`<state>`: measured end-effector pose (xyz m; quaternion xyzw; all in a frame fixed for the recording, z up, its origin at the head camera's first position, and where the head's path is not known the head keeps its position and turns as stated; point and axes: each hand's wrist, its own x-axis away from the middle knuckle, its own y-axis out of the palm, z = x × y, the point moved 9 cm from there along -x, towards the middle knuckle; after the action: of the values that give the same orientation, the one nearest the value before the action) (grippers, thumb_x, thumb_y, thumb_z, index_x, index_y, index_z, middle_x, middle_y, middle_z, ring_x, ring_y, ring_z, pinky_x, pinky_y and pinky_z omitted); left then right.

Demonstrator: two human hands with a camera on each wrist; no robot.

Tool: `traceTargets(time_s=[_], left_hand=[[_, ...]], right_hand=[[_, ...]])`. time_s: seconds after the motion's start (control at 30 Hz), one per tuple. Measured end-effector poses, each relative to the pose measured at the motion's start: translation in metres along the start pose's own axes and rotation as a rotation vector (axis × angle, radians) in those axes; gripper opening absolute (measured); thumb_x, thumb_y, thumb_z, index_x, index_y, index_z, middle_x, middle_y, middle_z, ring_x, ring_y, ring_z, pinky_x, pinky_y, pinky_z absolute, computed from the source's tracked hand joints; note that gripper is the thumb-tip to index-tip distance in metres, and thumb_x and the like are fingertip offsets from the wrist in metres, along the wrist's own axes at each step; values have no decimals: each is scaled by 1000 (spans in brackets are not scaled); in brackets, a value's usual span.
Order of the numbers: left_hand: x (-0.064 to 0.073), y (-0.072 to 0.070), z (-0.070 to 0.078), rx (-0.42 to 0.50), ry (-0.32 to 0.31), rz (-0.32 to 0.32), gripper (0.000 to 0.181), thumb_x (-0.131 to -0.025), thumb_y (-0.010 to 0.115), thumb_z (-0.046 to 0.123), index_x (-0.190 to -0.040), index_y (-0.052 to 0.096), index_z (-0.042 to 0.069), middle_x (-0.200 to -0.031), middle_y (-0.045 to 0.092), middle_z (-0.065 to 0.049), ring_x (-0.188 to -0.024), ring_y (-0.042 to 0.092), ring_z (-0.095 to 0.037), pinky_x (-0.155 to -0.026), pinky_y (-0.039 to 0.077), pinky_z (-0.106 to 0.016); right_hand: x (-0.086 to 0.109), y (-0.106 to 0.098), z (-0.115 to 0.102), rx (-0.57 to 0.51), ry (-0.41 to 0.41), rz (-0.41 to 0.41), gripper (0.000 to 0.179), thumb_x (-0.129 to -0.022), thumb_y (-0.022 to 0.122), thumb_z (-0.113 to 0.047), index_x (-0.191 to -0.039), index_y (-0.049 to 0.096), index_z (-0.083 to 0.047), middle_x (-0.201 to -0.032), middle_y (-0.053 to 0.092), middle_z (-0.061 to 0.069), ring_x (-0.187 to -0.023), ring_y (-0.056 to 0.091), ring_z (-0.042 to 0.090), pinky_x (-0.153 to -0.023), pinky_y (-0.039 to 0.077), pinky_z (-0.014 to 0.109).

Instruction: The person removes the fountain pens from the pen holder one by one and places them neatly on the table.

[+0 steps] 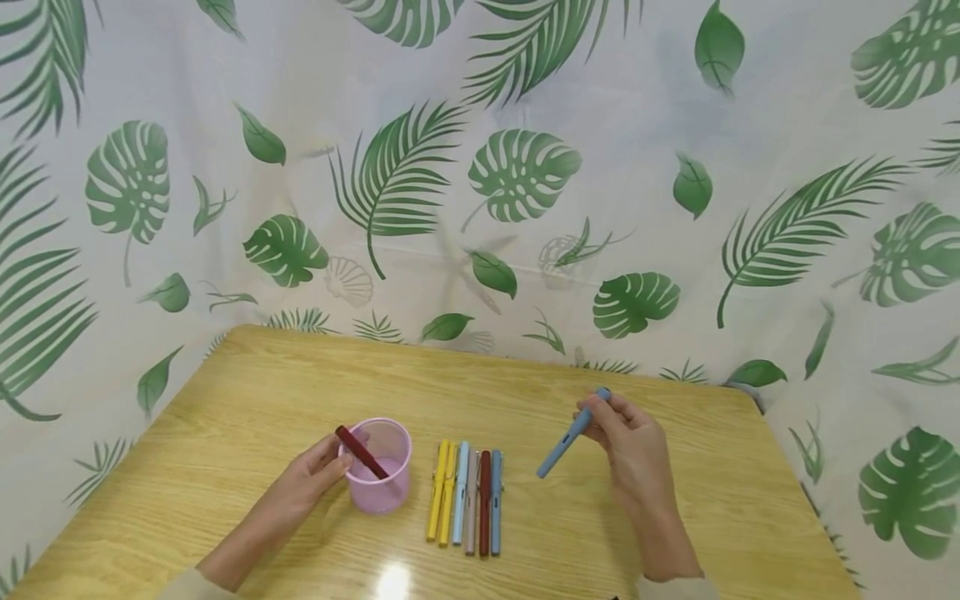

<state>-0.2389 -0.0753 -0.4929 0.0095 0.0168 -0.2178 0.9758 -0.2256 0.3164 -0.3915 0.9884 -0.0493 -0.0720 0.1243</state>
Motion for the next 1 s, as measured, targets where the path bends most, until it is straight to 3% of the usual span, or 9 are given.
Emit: traceTargets(time_s=[0.3,0.57,1.0], left_hand=[[0,0,-1,12,-6,-12,58,-111,51,22,-159,31,-3,-164,33,-20,-154,22,-36,-124,21,-51],[0,0,-2,10,-7,-9,57,-110,52,23,-158,33,-3,-164,34,-20,-154,23,-36,-124,21,-52],[-1,0,-2,-6,8,-20,56,-111,51,23,-157,35,-3,-164,34,-21,-154,23,-38,-124,20,-54]], right_hand=[[4,-19,-4,78,7,91,15,-102,67,-16,-104,73,-2,-96,75,0,-93,73,14,-88,60,26],[5,-27,-1,98,11,96,13,-102,68,-17,-104,73,-5,-97,75,1,-94,73,14,-86,61,26],[-1,-38,23,325,110,185,19,-100,72,-22,-104,73,-4,-93,74,-5,-81,71,12,-80,61,24]])
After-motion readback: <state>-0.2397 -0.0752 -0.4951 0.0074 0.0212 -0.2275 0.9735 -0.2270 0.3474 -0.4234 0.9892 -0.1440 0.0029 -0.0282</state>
